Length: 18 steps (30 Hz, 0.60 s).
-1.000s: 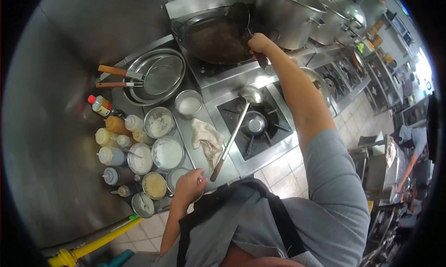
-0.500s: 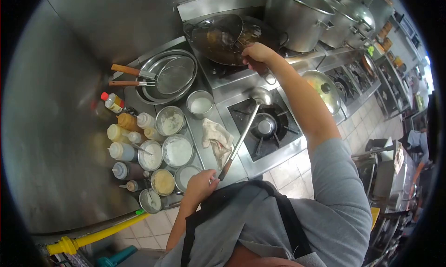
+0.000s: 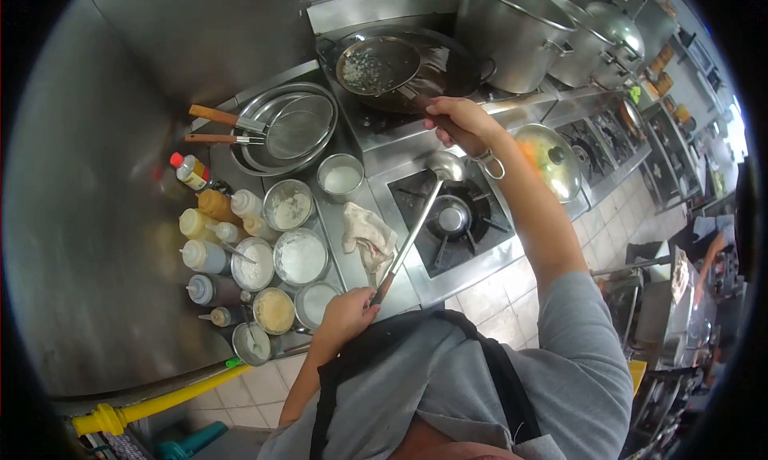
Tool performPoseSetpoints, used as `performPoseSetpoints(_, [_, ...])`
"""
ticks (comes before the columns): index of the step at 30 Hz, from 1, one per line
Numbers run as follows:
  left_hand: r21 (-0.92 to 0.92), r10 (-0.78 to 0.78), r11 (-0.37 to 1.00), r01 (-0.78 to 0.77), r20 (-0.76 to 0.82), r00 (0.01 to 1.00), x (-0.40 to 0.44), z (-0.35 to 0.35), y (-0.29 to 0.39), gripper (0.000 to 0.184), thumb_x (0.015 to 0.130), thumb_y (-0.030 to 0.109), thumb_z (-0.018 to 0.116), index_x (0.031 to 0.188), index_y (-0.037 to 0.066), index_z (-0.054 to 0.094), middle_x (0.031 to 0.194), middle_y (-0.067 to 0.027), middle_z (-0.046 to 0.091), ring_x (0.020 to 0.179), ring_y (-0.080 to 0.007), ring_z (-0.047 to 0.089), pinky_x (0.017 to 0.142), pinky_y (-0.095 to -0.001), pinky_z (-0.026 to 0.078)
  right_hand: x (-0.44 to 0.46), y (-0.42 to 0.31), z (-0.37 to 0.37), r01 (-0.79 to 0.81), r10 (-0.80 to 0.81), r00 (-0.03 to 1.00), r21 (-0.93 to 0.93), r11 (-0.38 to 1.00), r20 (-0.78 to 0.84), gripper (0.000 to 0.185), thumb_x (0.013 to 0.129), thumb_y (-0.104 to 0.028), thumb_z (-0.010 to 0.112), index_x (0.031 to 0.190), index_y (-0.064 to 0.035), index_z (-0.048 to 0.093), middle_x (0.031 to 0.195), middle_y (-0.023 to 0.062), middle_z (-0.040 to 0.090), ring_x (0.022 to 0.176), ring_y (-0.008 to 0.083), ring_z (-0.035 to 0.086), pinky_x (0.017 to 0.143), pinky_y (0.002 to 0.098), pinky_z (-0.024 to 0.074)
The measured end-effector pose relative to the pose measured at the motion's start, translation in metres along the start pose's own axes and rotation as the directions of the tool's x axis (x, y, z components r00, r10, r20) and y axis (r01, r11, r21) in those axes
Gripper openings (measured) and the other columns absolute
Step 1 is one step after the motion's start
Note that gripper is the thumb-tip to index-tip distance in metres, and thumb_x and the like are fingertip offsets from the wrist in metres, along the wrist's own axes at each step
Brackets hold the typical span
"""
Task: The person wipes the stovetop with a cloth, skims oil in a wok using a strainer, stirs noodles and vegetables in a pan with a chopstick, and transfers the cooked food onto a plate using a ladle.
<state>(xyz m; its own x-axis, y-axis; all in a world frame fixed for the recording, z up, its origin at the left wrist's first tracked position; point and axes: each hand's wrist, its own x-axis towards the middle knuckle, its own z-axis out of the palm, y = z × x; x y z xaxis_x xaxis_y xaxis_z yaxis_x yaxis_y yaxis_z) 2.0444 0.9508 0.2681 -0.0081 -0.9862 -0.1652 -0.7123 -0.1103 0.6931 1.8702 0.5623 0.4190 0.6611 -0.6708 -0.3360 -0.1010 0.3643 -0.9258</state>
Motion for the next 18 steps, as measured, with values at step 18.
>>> performPoseSetpoints(18, [-0.048, 0.002, 0.999, 0.0, 0.033, 0.999, 0.002, 0.0, -0.004, 0.035, 0.086, 0.025, 0.072, 0.114, 0.005, 0.065, 0.092, -0.0139, 0.069, 0.083, -0.0316, 0.068, 0.072, -0.0407, 0.052, 0.005, -0.05, -0.087, -0.3, -0.453, 0.767, -0.878, 0.373, -0.455, 0.034, 0.086, -0.014, 0.051, 0.114, 0.0045, 0.058, 0.08, 0.0213, 0.069, 0.061, 0.0306, 0.069, 0.061, 0.0428, 0.0566])
